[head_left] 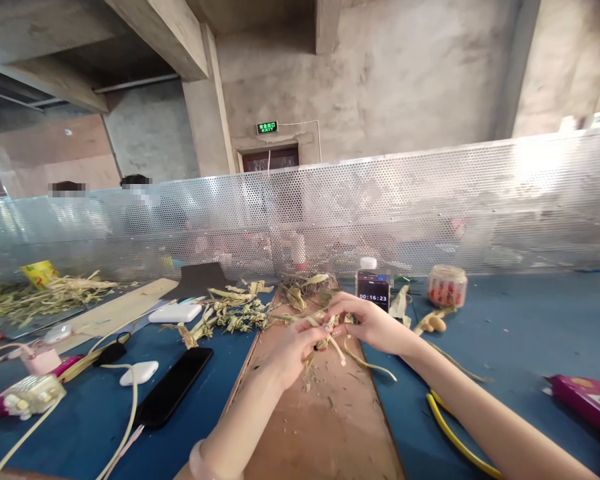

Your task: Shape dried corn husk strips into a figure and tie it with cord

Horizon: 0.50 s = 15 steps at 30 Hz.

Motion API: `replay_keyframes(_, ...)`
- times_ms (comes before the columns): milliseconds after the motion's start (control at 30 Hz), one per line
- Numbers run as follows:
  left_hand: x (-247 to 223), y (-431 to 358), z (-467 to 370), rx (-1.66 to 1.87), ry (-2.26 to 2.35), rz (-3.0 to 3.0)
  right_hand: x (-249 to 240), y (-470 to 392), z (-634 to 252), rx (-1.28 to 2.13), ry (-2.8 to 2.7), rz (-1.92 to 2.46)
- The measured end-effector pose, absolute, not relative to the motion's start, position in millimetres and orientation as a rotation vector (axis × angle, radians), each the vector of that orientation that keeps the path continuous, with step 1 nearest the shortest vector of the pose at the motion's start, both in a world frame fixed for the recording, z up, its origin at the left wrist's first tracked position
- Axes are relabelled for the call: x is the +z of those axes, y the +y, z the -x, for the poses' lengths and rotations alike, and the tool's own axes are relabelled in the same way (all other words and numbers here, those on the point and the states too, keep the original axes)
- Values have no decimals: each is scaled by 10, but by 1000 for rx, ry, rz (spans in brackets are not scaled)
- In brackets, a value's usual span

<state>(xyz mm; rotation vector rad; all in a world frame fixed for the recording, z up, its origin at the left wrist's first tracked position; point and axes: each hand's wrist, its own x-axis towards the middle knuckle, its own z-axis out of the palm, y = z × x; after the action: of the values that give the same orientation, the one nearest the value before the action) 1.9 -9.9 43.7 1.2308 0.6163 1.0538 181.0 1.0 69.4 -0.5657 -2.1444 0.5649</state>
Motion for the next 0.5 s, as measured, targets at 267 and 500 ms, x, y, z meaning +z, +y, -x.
replay_keyframes(267, 429, -89, 4, 1015, 589, -1168, 682, -29, -1783, 535, -2159, 519)
replay_keyframes(500, 407, -83, 15, 991, 646, -1138, 644, -16, -1772, 510, -2189, 539)
